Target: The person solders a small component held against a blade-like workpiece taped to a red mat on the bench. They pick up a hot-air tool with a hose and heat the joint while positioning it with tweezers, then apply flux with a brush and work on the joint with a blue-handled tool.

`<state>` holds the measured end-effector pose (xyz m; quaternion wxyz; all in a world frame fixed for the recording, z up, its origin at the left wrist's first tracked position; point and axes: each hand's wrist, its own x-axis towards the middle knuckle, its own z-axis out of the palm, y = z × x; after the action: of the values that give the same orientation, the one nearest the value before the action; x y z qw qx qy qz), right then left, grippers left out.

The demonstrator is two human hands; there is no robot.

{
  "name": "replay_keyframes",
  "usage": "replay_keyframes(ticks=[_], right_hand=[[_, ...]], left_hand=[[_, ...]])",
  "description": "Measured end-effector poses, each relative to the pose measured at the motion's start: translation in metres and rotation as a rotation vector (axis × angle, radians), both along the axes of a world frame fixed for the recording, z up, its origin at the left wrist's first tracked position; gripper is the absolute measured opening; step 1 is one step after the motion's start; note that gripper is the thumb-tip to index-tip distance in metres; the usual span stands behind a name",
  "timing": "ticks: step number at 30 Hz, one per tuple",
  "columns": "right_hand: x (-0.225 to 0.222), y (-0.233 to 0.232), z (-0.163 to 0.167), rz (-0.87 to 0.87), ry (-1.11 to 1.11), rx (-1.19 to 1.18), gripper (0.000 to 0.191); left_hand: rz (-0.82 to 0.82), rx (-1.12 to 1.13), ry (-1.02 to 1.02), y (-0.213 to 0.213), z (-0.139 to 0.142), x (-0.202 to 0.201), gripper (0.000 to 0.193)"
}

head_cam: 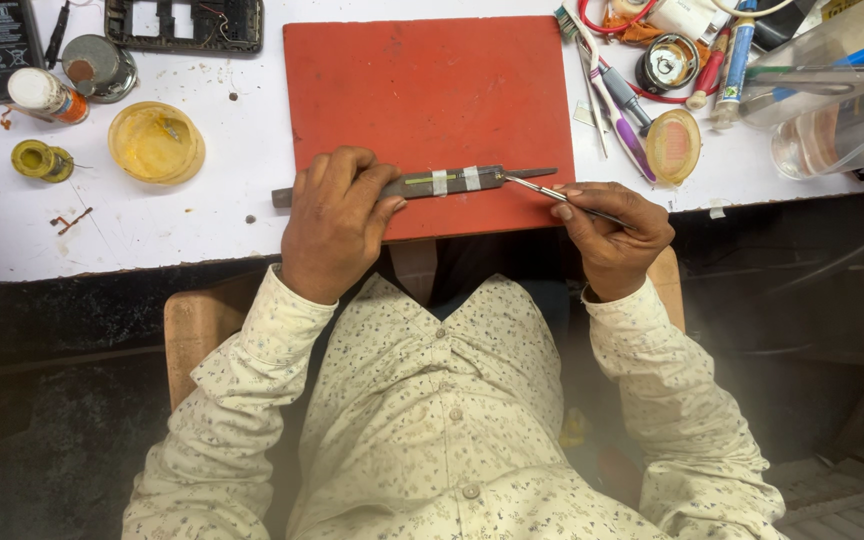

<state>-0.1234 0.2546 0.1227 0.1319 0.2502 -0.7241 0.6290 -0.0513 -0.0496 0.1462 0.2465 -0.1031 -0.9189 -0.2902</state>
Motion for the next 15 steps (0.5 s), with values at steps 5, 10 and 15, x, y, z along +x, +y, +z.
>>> replay_keyframes(ticks=[5,10,15], right_hand=[[-0.0008,0.001,-0.0011,0.013,0.023,0.008,0.017],[-0.0011,0.0009,-0.0009,0.004,0.008,0.014,0.017],[-0.001,0.0,-0.0013,0.0,0.02,0.029,0.018]], left_hand=[[0.004,-0.001,-0.002,0.0002,-0.0004,0.0004,0.028],[0.005,-0.005,0.002,0.0001,0.0001,0.0007,0.027],[0.004,-0.005,-0.001,0.0002,0.0005,0.0009,0.028]])
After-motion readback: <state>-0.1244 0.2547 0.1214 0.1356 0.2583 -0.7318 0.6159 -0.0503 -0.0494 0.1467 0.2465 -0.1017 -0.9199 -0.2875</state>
